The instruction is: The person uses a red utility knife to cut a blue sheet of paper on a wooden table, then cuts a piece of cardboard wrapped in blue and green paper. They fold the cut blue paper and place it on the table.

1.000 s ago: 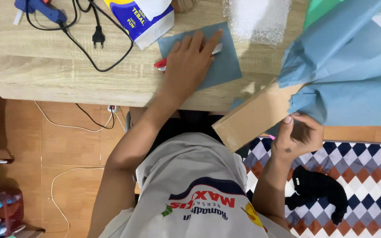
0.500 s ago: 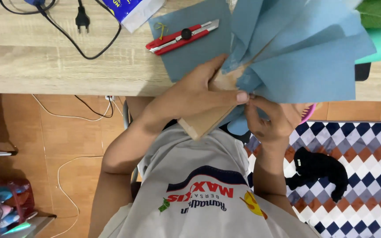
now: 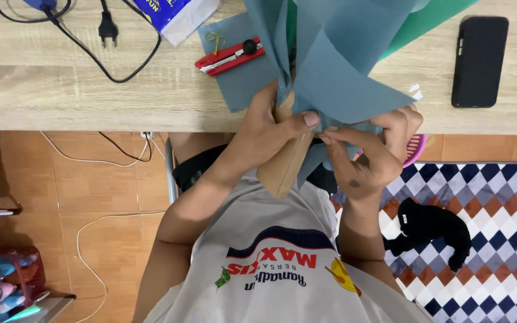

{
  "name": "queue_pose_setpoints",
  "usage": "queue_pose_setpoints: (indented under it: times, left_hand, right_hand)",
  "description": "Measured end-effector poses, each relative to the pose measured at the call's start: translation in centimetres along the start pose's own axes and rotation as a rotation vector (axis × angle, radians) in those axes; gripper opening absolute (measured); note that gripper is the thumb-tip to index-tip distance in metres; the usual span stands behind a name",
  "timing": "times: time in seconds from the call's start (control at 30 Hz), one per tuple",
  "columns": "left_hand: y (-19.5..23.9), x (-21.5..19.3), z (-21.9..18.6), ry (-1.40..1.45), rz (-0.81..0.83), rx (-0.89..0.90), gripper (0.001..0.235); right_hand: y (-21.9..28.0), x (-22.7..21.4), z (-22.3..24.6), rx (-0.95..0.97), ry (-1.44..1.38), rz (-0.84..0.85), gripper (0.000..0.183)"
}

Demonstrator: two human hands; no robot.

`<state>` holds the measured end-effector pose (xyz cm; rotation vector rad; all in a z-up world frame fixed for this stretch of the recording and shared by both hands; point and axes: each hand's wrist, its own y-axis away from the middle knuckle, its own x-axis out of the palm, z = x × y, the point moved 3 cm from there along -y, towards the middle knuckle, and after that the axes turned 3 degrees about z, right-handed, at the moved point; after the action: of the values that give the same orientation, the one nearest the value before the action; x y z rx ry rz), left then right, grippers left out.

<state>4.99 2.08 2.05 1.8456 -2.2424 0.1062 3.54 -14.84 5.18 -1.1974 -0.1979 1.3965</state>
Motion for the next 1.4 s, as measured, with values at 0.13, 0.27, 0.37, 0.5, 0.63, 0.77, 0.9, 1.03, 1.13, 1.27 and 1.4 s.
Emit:
queue_pose_setpoints:
  times: [0.13,0.27,0.37,0.5,0.63,0.77,0.9,1.03,1.13,1.27,1.4]
  left_hand:
    - [0.1,-0.1,0.3,0.026,0.021,0.070,0.051]
    - [0.0,0.1,0.5,0.046,0.041,0.171,0.047]
    - [-0.4,0.1,0.5,0.040,0.016,0.219,0.043]
    - [-0.1,0.3,0.7,0.041,-0.047,0.297,0.039]
    - [0.4,0.5,0.8,0.039,-0.110,0.380,0.042]
    - [1.9,-0.3,0.4,-0.029,-0.141,0.314,0.038]
    - [2.8,-0.6,0.3,-0.070,-0.159,0.156,0.043]
    - [2.6,0.4,-4.9,-0.317,-0.063,-0.076,0.066]
    - [0.3,1.0,-4.9,-0.542,-0.002,-0.078,0.074]
    - [-4.5,1.8,-2.3,-0.705,-0.029,0.154,0.091]
    - [-10.4,2.9,3.7,-1.263,-0.351,0.261,0.124]
  right_hand:
    - [0.7,-0.1,0.0,0.176,-0.133,0.016,0.008]
    - [0.7,0.2,-0.6,0.224,-0.311,0.016,0.010]
    - [1.5,0.7,-2.1,0.144,-0.431,-0.045,0.014]
    - [2.5,0.8,-2.1,0.292,-0.554,-0.085,0.022]
    - [2.3,1.2,-0.8,0.416,-0.628,-0.163,0.022]
    - [2.2,0.2,-1.7,0.447,-0.716,-0.322,0.021]
    - [0.8,-3.3,-2.2,0.463,-0.561,-0.460,0.031]
    - [2.1,-4.6,-3.9,0.352,-0.726,-0.474,0.026]
    - [4.5,-6.3,-5.4,0.283,-0.642,-0.469,0.029]
    - [6.6,-7.9,-7.1,0.221,-0.672,-0.522,0.035]
    - [6.9,-7.4,-6.6,0.158,-0.715,-0.376,0.032]
